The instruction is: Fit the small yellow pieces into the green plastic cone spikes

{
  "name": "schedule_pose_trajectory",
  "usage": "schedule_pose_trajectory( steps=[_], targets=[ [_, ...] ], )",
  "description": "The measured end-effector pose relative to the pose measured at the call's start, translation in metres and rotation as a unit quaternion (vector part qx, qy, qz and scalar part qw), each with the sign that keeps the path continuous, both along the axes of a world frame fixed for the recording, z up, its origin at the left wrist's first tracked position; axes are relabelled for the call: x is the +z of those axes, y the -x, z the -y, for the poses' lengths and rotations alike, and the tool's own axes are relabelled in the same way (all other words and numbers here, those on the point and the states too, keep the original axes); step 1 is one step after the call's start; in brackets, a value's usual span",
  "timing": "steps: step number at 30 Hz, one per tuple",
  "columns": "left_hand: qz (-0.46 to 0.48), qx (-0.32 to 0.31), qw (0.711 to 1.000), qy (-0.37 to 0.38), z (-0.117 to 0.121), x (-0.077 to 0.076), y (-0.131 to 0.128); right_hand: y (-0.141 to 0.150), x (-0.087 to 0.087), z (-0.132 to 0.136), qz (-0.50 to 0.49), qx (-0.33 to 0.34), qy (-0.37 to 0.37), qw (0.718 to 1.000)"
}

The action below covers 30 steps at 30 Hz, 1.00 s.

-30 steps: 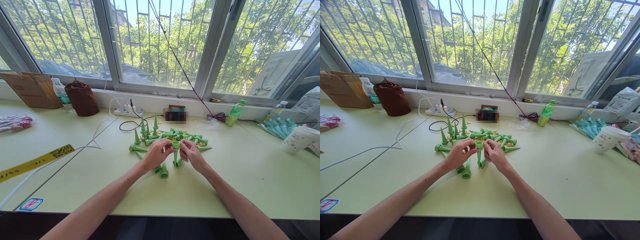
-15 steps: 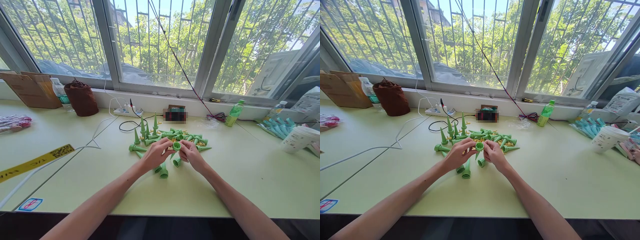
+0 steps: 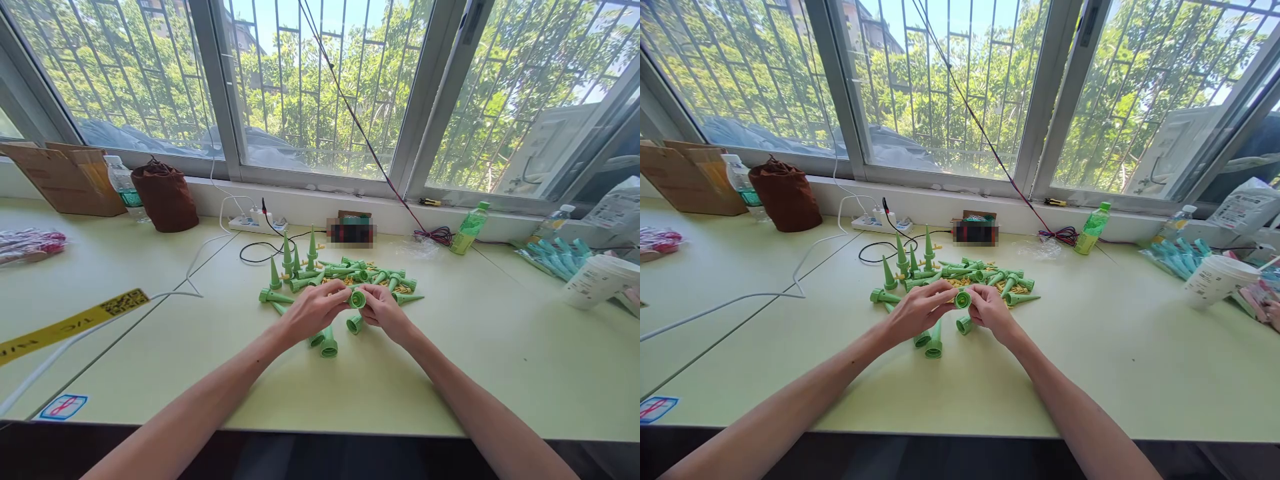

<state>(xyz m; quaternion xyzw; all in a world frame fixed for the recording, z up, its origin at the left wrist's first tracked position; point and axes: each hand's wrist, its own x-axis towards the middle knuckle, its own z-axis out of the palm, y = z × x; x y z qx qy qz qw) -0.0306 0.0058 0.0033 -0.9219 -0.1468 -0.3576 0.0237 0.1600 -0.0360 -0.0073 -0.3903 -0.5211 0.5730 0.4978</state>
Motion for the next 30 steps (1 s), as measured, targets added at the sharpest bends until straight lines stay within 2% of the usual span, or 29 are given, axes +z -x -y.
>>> schedule_pose_trajectory(
  steps=[5,11,14,17,22,30],
  targets=[
    [0.029,0.040,0.998,0.029,0.004,0.001,-0.005,0.002,0.001,-0.001,-0.012,-0.034,-0.041,0.998],
    [0.074,0.088,0.982,0.149,0.010,0.002,-0.010,0.003,0.002,-0.002,-0.023,-0.106,-0.094,0.990],
    [0.058,0.088,0.974,0.198,0.011,0.004,-0.013,0.003,0.002,-0.001,-0.011,-0.125,-0.107,0.986],
    [0.034,0.069,0.968,0.240,0.012,0.005,-0.015,0.004,0.001,0.000,0.033,-0.131,-0.128,0.983],
    [0.050,0.063,0.954,0.288,0.015,0.008,-0.015,0.006,-0.001,0.003,0.101,-0.111,-0.158,0.976],
    [0.083,0.056,0.934,0.342,0.015,0.004,-0.016,0.008,0.000,0.005,0.112,-0.104,-0.155,0.976]
  ],
)
